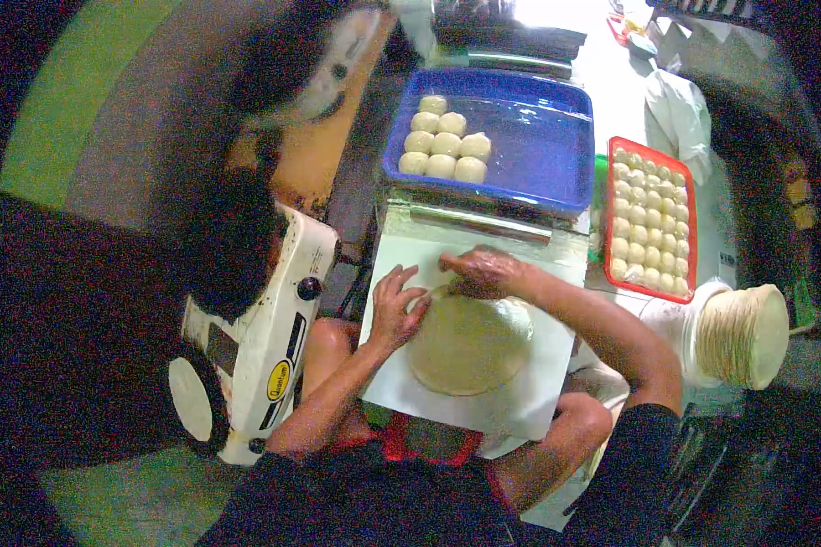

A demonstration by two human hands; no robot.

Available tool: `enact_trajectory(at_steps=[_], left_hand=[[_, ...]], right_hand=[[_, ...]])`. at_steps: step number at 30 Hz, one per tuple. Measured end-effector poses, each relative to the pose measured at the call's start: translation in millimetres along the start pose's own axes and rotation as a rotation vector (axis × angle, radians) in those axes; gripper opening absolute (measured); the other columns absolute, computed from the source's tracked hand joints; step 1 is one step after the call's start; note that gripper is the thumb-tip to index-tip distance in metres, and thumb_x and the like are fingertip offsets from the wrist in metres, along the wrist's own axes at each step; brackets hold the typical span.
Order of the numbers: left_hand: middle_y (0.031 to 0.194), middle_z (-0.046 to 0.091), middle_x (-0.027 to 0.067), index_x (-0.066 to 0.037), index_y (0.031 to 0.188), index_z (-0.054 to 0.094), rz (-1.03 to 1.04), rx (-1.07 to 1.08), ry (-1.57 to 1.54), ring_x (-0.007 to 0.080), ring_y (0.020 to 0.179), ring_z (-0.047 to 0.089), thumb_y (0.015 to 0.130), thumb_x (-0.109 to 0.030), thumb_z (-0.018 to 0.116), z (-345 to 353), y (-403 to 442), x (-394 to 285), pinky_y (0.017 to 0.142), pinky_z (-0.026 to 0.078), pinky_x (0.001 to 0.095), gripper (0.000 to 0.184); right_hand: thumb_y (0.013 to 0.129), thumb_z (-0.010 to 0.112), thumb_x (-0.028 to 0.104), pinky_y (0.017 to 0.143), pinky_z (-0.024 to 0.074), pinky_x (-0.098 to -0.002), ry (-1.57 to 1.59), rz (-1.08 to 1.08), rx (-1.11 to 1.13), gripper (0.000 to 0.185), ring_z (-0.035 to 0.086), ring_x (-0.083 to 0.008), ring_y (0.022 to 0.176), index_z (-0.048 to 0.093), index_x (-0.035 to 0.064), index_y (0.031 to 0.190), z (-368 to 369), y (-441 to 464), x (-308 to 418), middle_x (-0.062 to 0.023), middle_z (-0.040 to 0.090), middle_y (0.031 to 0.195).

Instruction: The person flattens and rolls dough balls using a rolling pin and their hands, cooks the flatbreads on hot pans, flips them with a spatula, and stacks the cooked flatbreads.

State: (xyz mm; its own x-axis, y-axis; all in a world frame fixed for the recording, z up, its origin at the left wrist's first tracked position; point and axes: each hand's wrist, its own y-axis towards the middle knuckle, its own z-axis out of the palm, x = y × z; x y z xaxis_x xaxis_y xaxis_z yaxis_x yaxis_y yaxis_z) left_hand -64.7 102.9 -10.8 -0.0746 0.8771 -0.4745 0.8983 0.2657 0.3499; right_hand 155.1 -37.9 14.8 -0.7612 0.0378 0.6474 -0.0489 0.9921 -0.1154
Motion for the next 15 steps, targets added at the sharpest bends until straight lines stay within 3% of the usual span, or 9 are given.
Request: enact_trajectory(at_steps=[2, 3, 6, 7, 10, 11, 13, 15], left_hand=[[0.125, 0.061, 0.0173, -0.006, 0.109, 0.063, 0.047, 0.027, -0.058, 0.0395, 0.119, 0.056, 0.09, -0.018, 0.067, -2, 0, -5, 0.103, 0.039, 0.0546, 0.023], [0.122, 0.063, 0.0172, -0.005, 0.107, 0.063, 0.071, 0.042, -0.088, 0.0394, 0.117, 0.058, 0.092, -0.018, 0.065, -4, -2, -8, 0.101, 0.042, 0.0532, 0.02], [0.11, 0.066, 0.019, -0.002, 0.103, 0.061, -0.273, 0.107, -0.46, 0.0403, 0.106, 0.062, 0.1, -0.022, 0.056, 4, -20, -30, 0.09, 0.048, 0.0473, 0.02], [0.105, 0.065, 0.0192, -0.002, 0.104, 0.06, -0.287, 0.072, -0.425, 0.0382, 0.101, 0.062, 0.102, -0.023, 0.053, 8, -25, -33, 0.087, 0.048, 0.0456, 0.023], [0.09, 0.06, 0.0198, 0.001, 0.105, 0.056, -0.326, -0.052, -0.327, 0.0319, 0.086, 0.061, 0.108, -0.028, 0.043, 27, -34, -23, 0.079, 0.048, 0.0406, 0.032], [0.086, 0.056, 0.0123, 0.0, 0.104, 0.054, -0.509, 0.014, -0.525, 0.0219, 0.081, 0.054, 0.109, -0.032, 0.041, 31, -35, -22, 0.078, 0.047, 0.0365, 0.035], [0.087, 0.054, 0.0073, -0.001, 0.104, 0.053, -0.7, 0.235, -0.681, 0.0183, 0.081, 0.052, 0.109, -0.034, 0.041, 25, -40, -30, 0.078, 0.046, 0.0349, 0.036], [0.087, 0.049, -0.0006, -0.004, 0.104, 0.052, -0.815, 0.51, -0.897, 0.0132, 0.08, 0.046, 0.109, -0.038, 0.042, 4, -37, -40, 0.079, 0.044, 0.031, 0.035]], right_hand=[[0.089, 0.071, 0.029, 0.083, 0.0538, -0.0476, -0.127, 0.203, 0.408, 0.034, 0.065, -0.0388, 0.102, 0.066, 0.0006, 0.106, -50, 1, 13, -0.0205, 0.069, 0.109], [0.088, 0.074, 0.034, 0.084, 0.0529, -0.0437, -0.303, 0.176, 0.662, 0.037, 0.067, -0.0314, 0.098, 0.069, 0.0, 0.101, -66, 9, 18, -0.017, 0.071, 0.107], [0.09, 0.073, 0.033, 0.085, 0.0507, -0.0386, 0.55, -0.145, 0.571, 0.037, 0.064, -0.0212, 0.097, 0.069, 0.0014, 0.108, -57, -9, -26, -0.0108, 0.071, 0.101], [0.092, 0.072, 0.032, 0.09, 0.0478, -0.0348, 0.776, 0.003, 0.662, 0.043, 0.059, -0.0148, 0.103, 0.062, 0.0039, 0.124, -36, -12, -48, -0.0067, 0.069, 0.108], [0.092, 0.072, 0.031, 0.094, 0.0471, -0.0348, 1.012, 0.344, 0.428, 0.058, 0.057, -0.0165, 0.112, 0.05, 0.0058, 0.139, -28, -49, -24, -0.0093, 0.066, 0.12], [0.091, 0.072, 0.025, 0.096, 0.0468, -0.0356, 0.922, 0.225, 0.411, 0.07, 0.056, -0.0177, 0.115, 0.038, 0.0085, 0.15, -31, -59, -12, -0.0104, 0.064, 0.125], [0.089, 0.074, 0.024, 0.087, 0.0459, -0.0339, 0.806, 0.174, 0.46, 0.076, 0.056, -0.0156, 0.1, 0.035, 0.0138, 0.153, -23, -71, 3, -0.0086, 0.064, 0.111], [0.088, 0.069, 0.013, 0.083, 0.0454, -0.0331, 0.744, 0.272, 0.549, 0.08, 0.055, -0.0152, 0.094, 0.03, 0.0162, 0.158, -16, -82, 25, -0.0081, 0.064, 0.104]])
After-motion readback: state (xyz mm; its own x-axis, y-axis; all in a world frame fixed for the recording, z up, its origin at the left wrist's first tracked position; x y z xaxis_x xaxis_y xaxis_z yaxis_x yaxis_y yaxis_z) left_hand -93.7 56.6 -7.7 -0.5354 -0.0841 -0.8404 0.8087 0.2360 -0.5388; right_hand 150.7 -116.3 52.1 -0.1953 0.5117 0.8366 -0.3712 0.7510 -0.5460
